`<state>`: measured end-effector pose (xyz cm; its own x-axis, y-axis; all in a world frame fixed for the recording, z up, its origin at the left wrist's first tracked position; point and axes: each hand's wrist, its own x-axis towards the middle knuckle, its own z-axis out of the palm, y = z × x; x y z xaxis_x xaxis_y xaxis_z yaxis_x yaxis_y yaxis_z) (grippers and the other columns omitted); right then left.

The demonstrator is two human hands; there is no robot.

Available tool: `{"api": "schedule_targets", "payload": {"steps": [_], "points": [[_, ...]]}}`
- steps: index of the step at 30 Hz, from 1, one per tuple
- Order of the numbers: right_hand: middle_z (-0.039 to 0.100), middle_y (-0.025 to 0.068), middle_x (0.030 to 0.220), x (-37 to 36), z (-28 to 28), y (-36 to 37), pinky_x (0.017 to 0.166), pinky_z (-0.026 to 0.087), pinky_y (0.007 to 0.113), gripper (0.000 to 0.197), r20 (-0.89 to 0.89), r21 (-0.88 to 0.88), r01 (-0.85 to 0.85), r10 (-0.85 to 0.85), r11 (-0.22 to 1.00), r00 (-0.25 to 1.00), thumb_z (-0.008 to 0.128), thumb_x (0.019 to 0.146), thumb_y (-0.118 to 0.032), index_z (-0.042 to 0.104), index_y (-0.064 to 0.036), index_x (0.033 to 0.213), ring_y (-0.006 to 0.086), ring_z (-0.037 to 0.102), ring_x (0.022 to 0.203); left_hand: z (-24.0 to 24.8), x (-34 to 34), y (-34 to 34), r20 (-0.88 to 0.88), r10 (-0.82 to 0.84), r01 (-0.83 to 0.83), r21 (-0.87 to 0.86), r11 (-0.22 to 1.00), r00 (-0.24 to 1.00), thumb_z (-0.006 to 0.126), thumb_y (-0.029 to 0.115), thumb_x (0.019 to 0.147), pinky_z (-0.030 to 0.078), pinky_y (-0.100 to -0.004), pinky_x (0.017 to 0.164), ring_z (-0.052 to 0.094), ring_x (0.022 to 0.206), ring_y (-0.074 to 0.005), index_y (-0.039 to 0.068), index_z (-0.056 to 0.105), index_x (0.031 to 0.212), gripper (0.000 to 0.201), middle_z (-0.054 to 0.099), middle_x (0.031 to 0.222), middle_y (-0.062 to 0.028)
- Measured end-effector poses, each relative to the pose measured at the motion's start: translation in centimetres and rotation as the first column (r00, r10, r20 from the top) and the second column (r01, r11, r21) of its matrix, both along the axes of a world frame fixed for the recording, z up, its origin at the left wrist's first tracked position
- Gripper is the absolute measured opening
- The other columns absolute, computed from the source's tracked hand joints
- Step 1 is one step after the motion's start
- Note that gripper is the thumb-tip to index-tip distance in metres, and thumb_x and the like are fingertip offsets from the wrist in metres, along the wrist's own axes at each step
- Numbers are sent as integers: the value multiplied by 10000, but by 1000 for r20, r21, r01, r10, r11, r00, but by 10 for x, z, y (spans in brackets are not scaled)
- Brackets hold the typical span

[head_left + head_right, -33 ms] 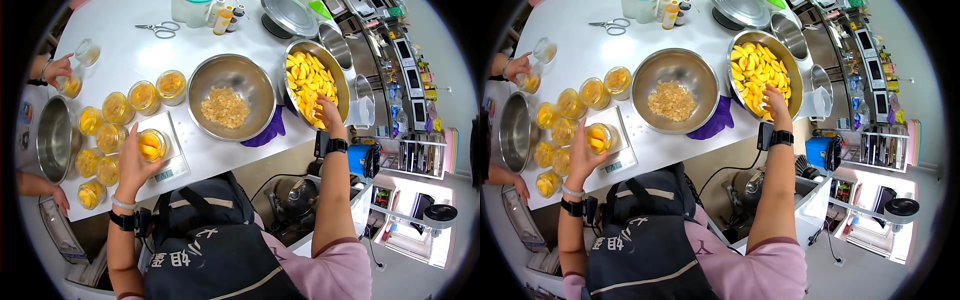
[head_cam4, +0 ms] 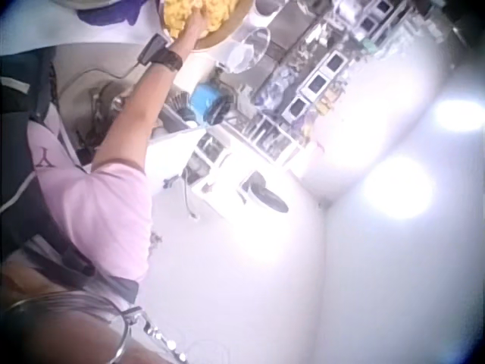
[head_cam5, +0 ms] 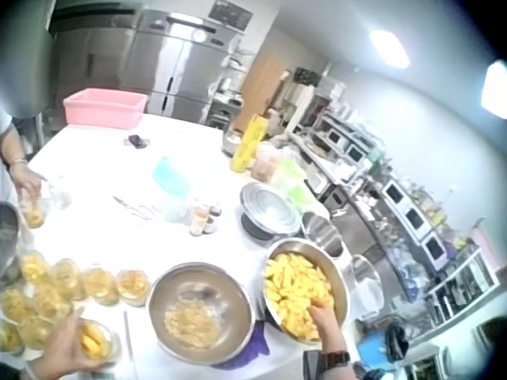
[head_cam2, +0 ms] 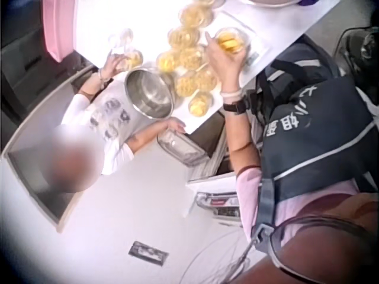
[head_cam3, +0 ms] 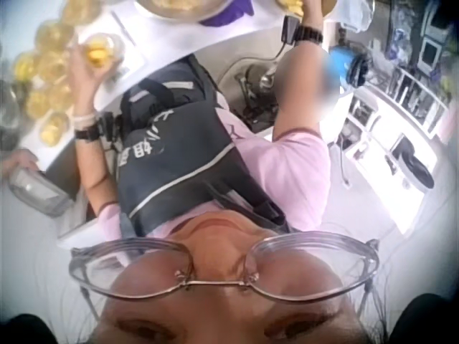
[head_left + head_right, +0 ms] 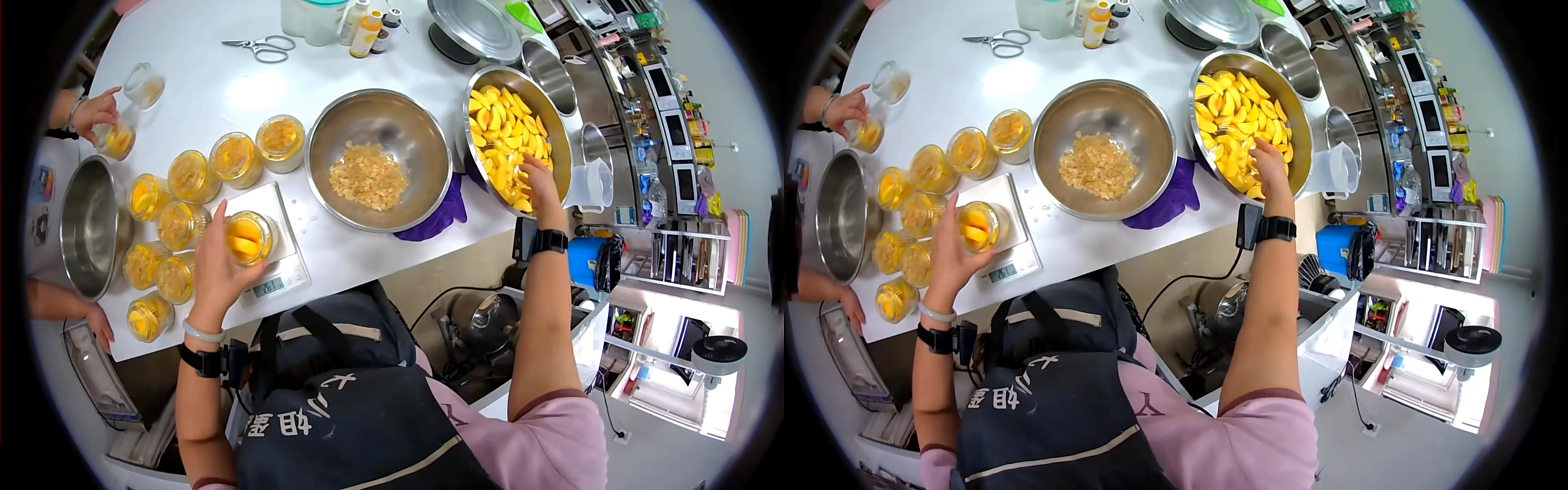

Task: The person prepares sliced peaches for canning by weighing peach slices into glass jars, then washing a large bowl of peach slices in a sink and transferring them back to the bowl by hand.

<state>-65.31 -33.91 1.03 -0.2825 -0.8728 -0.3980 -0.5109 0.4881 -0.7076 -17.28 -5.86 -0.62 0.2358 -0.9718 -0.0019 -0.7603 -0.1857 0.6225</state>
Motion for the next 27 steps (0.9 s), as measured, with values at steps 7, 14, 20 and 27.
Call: {"api": "schedule_targets", "payload": {"steps": [7, 14, 20, 27], "points": [[652, 152, 737, 81, -1, 87, 730, 491, 363, 339, -421, -31, -587, 522, 809, 742, 642, 753, -352, 663, -55, 913, 262, 652, 781, -2, -2, 4, 6, 92, -92, -26, 995, 996, 811, 181, 548, 423, -381, 912, 518, 1062, -339, 0, 293, 1352, 973, 521, 1154, -210], [303, 159, 1396, 109, -142, 143, 922, 363, 593, 436, -760, -27, -611, 380, 791, 526, 665, 737, -254, 580, -89, 1132, 501, 295, 1213, 3, 5, 13, -116, 41, -44, -18, 999, 992, 852, 277, 536, 344, -382, 1014, 411, 1210, -357, -34, 252, 1364, 1069, 397, 1306, -243], [639, 168, 929, 94, -169, 124, 750, 463, 440, 262, -561, -220, -281, 115, 934, 820, 534, 846, -270, 634, -55, 957, 365, 602, 844, 7, 17, 34, -236, 131, -138, -16, 990, 963, 854, 306, 547, 309, -381, 1045, 371, 1260, -340, -53, 240, 1363, 1082, 348, 1361, -247], [589, 214, 1090, 85, -138, 112, 828, 442, 439, 410, -419, -377, -232, 58, 897, 906, 502, 880, -328, 534, -40, 1170, 399, 560, 971, 13, 20, 60, -176, 132, -142, -46, 989, 976, 802, 243, 631, 456, -359, 760, 544, 880, -252, 19, 511, 1056, 561, 539, 1035, -125]]}}
